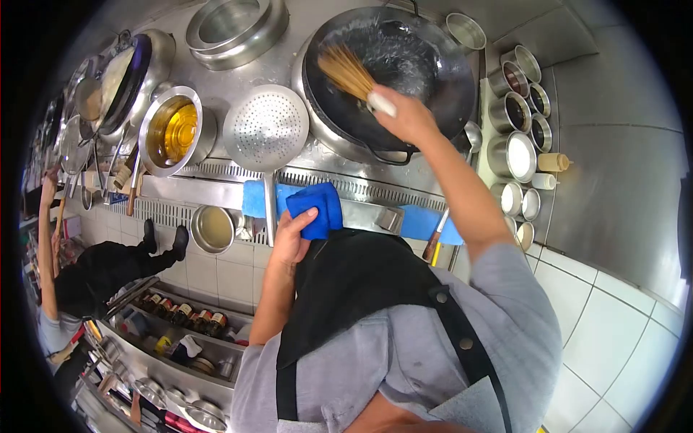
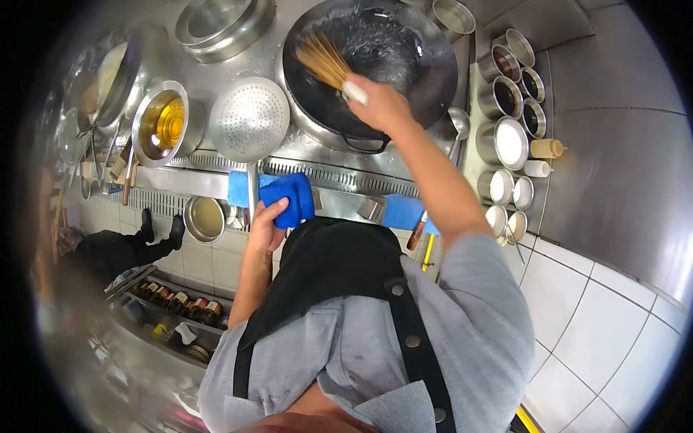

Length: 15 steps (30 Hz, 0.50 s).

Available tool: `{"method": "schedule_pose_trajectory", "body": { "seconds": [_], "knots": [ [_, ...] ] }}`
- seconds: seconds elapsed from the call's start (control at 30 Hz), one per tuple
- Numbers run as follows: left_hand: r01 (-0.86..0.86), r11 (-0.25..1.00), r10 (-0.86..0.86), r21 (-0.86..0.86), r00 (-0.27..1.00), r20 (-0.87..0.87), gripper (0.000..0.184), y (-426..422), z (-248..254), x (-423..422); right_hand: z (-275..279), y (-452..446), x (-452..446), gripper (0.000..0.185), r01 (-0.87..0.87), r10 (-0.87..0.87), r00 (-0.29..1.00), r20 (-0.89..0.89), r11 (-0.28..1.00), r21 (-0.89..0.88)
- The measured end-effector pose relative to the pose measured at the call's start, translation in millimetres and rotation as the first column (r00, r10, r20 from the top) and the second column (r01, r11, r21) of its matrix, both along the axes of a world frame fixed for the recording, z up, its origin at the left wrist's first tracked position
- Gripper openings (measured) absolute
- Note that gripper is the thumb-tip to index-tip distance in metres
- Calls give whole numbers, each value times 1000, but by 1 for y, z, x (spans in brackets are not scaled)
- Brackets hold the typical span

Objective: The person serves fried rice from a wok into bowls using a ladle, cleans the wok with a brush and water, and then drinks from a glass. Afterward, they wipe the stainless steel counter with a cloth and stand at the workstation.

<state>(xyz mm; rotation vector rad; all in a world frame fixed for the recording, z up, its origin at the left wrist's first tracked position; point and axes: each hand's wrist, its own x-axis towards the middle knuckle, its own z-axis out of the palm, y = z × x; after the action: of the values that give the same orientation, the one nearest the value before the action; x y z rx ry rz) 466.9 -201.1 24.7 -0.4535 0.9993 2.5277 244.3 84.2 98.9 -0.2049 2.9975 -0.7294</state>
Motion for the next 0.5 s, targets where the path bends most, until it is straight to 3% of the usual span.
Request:
{"method": "schedule_pose_trajectory", "body": {
  "seconds": [0.07, 0.2, 0.27, 0.33, 0.37, 0.43, 0.5],
  "knots": [
    [-58, 998, 58, -1, 998, -10, 47, 3, 0, -1, 20, 26, 8, 61, -69, 39, 992, 120, 964, 257],
    [30, 1000, -30, -5, 999, 22, 44, 1, -2, 0, 10, 30, -44, 62, 119, -148, 983, 108, 964, 240],
    [37, 999, -36, -24, 999, 21, 43, 4, 0, -2, -13, 12, -56, 66, 169, -169, 985, -20, 985, 34],
    [29, 999, -29, 13, 999, 29, 44, 9, 4, -2, -13, -9, -37, 66, 61, -60, 998, -26, 996, 68],
    [32, 999, -32, 16, 999, 26, 44, 10, 2, -3, -5, -12, -16, 69, 42, -42, 997, 68, 999, 12],
    [24, 1000, -23, -15, 999, 46, 43, 10, -3, -3, 9, 7, 28, 65, -173, 176, 982, 71, 984, -47],
    [-5, 1000, 6, -20, 1000, 30, 44, 7, -2, 1, 57, 33, 73, 64, -205, 176, 956, 236, 973, 104]
  ]
}}
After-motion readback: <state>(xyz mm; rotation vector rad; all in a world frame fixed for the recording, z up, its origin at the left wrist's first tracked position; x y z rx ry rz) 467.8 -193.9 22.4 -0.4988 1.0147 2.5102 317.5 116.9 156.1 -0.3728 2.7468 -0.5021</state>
